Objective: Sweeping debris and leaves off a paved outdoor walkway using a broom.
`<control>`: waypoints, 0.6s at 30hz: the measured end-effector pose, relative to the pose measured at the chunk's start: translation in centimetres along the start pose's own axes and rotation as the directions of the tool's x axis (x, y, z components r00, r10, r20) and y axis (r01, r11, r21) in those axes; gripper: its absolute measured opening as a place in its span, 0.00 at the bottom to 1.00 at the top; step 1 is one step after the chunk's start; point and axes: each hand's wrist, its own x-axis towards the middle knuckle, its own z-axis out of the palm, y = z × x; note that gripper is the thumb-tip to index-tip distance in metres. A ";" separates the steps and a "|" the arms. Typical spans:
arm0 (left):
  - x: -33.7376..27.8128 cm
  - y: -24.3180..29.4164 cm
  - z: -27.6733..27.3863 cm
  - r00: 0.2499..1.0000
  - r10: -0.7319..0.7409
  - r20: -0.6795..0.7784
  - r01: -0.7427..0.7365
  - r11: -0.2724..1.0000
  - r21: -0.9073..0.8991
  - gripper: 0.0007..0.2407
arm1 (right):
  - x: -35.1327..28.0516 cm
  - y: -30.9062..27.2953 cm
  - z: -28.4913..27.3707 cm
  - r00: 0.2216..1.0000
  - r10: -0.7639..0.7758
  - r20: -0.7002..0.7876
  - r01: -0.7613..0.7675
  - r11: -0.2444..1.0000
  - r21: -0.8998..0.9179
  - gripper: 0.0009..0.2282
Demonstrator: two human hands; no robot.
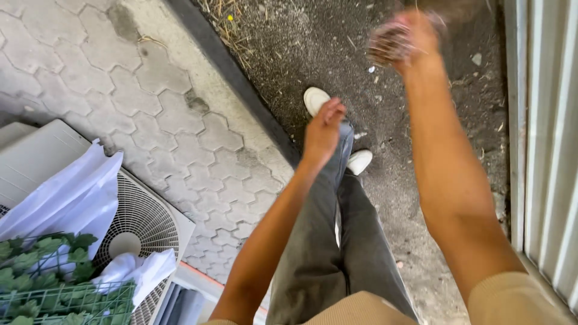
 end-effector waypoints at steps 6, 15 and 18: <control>4.3 -2.4 -3.9 0.963 0.006 -0.271 -0.069 0.973 -0.220 0.14 | -4.8 1.7 4.0 0.858 0.039 0.512 0.276 0.807 -0.523 0.42; 1.4 -0.3 -1.7 0.964 -0.022 -0.265 -0.061 0.951 -0.303 0.16 | -6.7 3.4 -12.2 0.932 0.276 0.235 -0.206 0.936 -0.285 0.15; 0.3 -1.1 -2.5 0.959 -0.140 -0.246 0.079 0.967 -0.242 0.17 | 0.1 7.7 -7.7 0.856 0.368 0.363 -0.369 0.927 -0.071 0.15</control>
